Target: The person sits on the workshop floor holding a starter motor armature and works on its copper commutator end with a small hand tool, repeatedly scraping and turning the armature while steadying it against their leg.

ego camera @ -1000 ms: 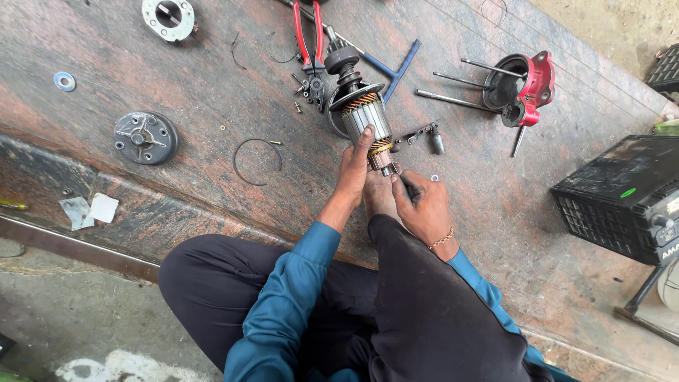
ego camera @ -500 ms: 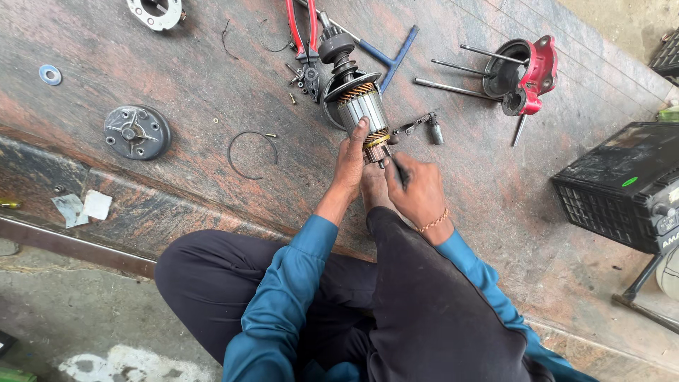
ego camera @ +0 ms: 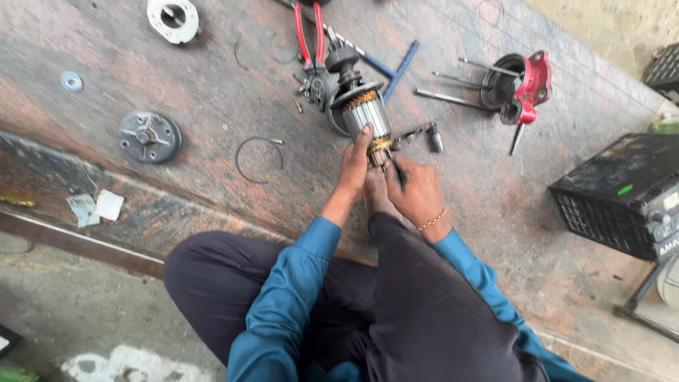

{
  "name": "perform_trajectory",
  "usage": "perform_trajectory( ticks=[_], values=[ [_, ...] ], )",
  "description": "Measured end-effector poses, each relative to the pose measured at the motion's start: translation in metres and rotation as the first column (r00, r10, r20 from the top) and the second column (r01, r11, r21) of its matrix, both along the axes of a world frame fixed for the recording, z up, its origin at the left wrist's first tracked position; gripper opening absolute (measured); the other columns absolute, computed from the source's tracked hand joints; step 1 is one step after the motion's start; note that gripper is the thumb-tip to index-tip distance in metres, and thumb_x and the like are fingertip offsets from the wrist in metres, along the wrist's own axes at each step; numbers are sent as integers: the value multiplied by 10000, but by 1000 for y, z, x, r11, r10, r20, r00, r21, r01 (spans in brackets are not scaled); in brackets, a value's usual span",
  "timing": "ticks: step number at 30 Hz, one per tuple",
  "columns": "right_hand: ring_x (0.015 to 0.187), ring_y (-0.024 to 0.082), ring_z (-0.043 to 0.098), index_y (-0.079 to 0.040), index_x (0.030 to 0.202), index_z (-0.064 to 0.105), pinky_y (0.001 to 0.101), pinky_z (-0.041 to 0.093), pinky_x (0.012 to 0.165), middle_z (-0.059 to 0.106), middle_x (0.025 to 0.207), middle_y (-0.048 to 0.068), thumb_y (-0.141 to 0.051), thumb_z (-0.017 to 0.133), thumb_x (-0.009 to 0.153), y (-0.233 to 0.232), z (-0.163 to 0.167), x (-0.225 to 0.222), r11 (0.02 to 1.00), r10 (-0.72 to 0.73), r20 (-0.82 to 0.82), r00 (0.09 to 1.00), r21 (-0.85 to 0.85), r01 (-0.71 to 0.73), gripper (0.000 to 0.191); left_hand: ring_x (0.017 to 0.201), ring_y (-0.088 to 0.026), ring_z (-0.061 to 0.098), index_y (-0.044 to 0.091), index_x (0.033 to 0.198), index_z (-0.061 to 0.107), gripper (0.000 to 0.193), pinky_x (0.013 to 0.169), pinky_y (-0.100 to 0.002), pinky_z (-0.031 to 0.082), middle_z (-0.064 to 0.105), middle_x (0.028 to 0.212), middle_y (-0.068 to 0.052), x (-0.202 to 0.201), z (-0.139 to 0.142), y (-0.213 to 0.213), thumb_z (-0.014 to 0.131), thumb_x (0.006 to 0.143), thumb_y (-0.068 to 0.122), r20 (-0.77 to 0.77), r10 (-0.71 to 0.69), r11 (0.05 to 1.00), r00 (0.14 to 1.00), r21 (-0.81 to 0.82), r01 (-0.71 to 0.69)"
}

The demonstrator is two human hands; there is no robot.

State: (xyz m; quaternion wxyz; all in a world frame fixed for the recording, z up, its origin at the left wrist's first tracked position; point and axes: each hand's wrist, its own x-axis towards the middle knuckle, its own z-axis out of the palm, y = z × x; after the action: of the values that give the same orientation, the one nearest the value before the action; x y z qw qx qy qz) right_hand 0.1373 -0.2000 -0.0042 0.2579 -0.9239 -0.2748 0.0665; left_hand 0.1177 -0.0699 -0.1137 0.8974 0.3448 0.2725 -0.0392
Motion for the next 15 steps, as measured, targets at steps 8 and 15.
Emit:
perform_trajectory(
  ticks=[8, 15],
  values=[
    [698, 481, 628, -23, 941, 678, 551, 480, 637, 648, 737, 250, -201, 661, 990, 0, 1, -1, 997, -51, -111, 992, -58, 45, 186, 787, -113, 647, -40, 1106, 741, 758, 722, -282, 537, 702, 897, -49, 0, 5, 1, 520, 975, 673, -57, -29, 994, 998, 107, 35],
    [676, 500, 606, -5, 968, 702, 547, 468, 606, 629, 729, 268, -210, 655, 984, 0, -5, 4, 999, 11, 8, 1000, 41, -12, 211, 757, -139, 658, -32, 1054, 707, 697, 697, -308, 556, 712, 888, -64, 3, 3, 0, 552, 964, 642, -33, 20, 1000, 999, 19, -19]
  ],
)
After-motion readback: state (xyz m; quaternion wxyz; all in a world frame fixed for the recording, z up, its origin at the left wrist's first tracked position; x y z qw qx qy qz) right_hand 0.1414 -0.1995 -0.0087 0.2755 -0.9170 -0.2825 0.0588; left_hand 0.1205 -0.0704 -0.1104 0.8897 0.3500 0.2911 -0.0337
